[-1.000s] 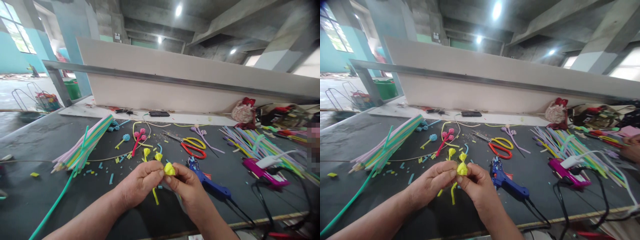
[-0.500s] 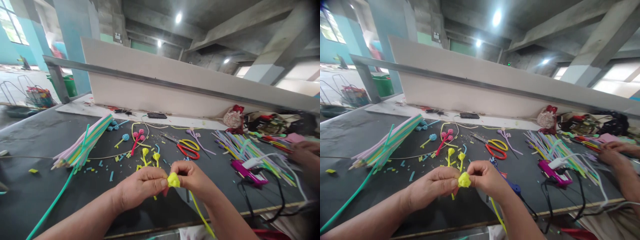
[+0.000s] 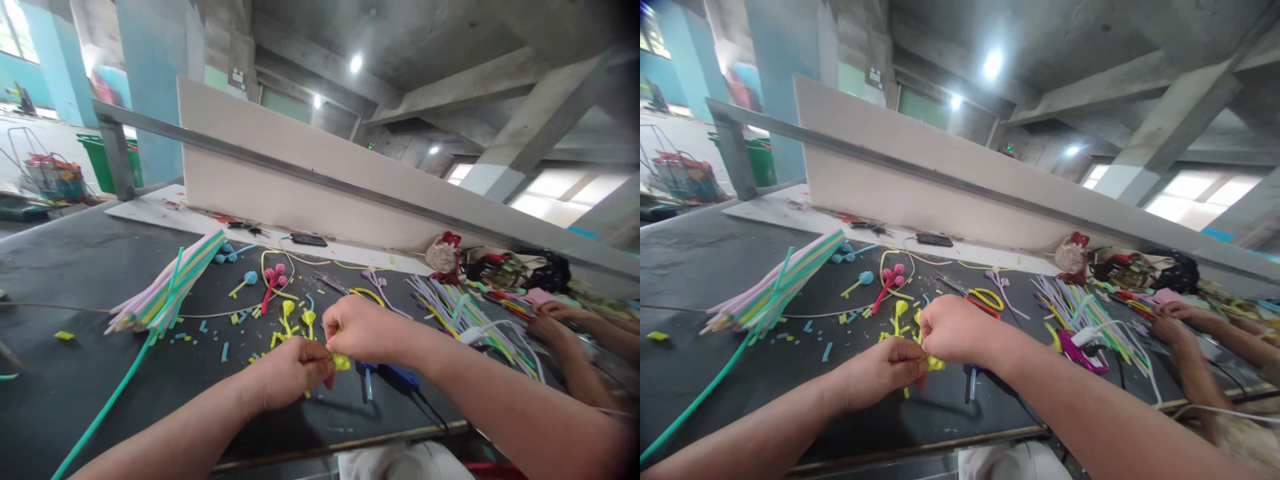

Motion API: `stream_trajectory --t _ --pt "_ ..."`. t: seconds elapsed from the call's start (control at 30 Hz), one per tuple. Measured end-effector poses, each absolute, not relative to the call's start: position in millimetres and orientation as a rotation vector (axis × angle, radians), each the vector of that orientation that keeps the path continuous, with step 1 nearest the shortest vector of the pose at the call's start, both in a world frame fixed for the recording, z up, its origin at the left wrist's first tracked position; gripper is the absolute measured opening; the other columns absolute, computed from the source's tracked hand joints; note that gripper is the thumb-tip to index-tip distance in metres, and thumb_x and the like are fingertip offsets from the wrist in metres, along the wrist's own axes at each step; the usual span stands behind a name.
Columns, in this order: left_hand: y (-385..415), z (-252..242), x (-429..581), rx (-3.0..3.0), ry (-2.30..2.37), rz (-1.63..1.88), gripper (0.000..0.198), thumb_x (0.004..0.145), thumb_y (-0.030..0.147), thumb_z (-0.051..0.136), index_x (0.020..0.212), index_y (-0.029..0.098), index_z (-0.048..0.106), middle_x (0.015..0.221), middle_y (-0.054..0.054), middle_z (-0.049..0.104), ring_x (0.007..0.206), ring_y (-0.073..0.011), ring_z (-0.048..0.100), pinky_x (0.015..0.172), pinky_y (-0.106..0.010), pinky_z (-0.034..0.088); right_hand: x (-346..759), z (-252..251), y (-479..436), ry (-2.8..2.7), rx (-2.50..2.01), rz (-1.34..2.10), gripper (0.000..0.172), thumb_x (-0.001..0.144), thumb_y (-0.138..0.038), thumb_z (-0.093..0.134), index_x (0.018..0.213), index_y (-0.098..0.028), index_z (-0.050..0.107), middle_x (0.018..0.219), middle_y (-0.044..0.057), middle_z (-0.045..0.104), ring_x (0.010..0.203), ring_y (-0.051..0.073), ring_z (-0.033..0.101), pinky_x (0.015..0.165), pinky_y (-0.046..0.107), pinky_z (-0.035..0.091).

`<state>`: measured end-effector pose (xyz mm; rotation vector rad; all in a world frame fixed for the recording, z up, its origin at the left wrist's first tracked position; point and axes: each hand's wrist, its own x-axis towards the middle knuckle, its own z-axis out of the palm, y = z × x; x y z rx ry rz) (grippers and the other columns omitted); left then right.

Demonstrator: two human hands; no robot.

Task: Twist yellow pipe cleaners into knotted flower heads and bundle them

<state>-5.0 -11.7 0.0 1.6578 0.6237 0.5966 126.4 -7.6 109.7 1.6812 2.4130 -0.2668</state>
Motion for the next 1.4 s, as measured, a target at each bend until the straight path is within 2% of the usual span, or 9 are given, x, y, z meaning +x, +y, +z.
stream_trajectory --t 0.13,0.23,0.3,0.47,0.57,0.7,1.0,1.2,1.4 --pt "-10.2 -0.8 0.4 1.349 0.646 0.680 0.017 0.074 0.025 0.053 0.059 0.016 0.054 0.043 0.008 0.035 0.042 -0.0066 0.026 0.041 -0.023 0.017 108.9 106.8 -22.6 2.340 1.823 0.000 0.016 0.060 -0.010 0.054 0.058 -0.019 0.067 0.055 0.002 0.065 0.053 0.016 0.057 0.044 0.023 0.028" --pt "-8.9 2.1 1.1 1.216 0.607 0.734 0.020 0.073 0.025 0.048 0.056 0.020 0.039 0.044 0.009 0.026 0.039 -0.0058 0.021 0.039 -0.022 0.014 106.5 93.3 -37.8 2.388 1.890 0.192 0.020 0.073 -0.011 0.048 0.068 -0.018 0.067 0.068 0.006 0.069 0.063 0.019 0.062 0.050 0.025 0.033" --pt "-9.4 6.4 -1.2 1.154 0.576 0.767 0.023 0.073 0.028 0.047 0.056 0.021 0.032 0.046 0.010 0.024 0.039 -0.0053 0.020 0.039 -0.021 0.013 111.6 77.7 -47.5 2.541 1.995 0.391 0.023 0.079 -0.012 0.046 0.066 -0.018 0.064 0.066 0.005 0.068 0.063 0.017 0.063 0.054 0.025 0.037" --pt "-16.3 17.5 -8.2 1.058 0.475 0.760 0.026 0.074 0.039 0.051 0.063 0.019 0.039 0.051 0.009 0.030 0.038 -0.0033 0.022 0.038 -0.019 0.011 127.9 35.3 -65.4 3.228 2.018 0.718 0.017 0.085 -0.014 0.048 0.078 -0.018 0.063 0.066 0.003 0.066 0.060 0.014 0.062 0.061 0.022 0.046" --pt "-19.9 20.4 -10.3 1.028 0.425 0.701 0.029 0.072 0.041 0.057 0.064 0.018 0.040 0.053 0.009 0.034 0.038 -0.0022 0.024 0.037 -0.019 0.010 127.8 21.8 -73.0 3.370 2.151 0.619 0.012 0.085 -0.015 0.051 0.084 -0.019 0.062 0.069 0.003 0.068 0.061 0.014 0.063 0.061 0.022 0.048" --pt "-21.7 22.7 -14.0 1.058 0.461 0.642 0.027 0.076 0.041 0.054 0.067 0.017 0.044 0.053 0.009 0.033 0.040 -0.0024 0.025 0.038 -0.018 0.015 128.2 19.2 -77.9 3.321 2.399 0.141 0.011 0.085 -0.018 0.052 0.082 -0.020 0.062 0.067 0.002 0.068 0.055 0.014 0.062 0.053 0.021 0.049" --pt "-33.4 22.5 -11.4 0.934 0.495 0.509 0.020 0.079 0.031 0.051 0.066 0.017 0.046 0.054 0.007 0.033 0.039 -0.0025 0.023 0.036 -0.017 0.012 157.5 29.6 -83.2 3.383 2.084 -0.313 0.015 0.082 -0.016 0.053 0.073 -0.019 0.063 0.056 -0.001 0.059 0.048 0.012 0.054 0.049 0.020 0.041" --pt "-39.4 25.2 -10.2 0.795 0.465 0.516 0.023 0.076 0.029 0.057 0.063 0.016 0.043 0.054 0.007 0.033 0.040 -0.0015 0.022 0.037 -0.017 0.007 160.7 22.1 -87.6 3.437 1.963 -0.144 0.014 0.082 -0.013 0.052 0.071 -0.019 0.059 0.052 -0.003 0.053 0.045 0.010 0.049 0.047 0.020 0.038" --pt "-35.7 22.0 -11.0 0.884 0.477 0.548 0.026 0.077 0.033 0.057 0.062 0.017 0.042 0.052 0.008 0.030 0.040 -0.0021 0.020 0.037 -0.017 0.008 163.4 19.1 -84.1 3.441 1.710 0.097 0.017 0.081 -0.006 0.047 0.079 -0.019 0.058 0.059 0.000 0.059 0.053 0.013 0.054 0.053 0.024 0.041"
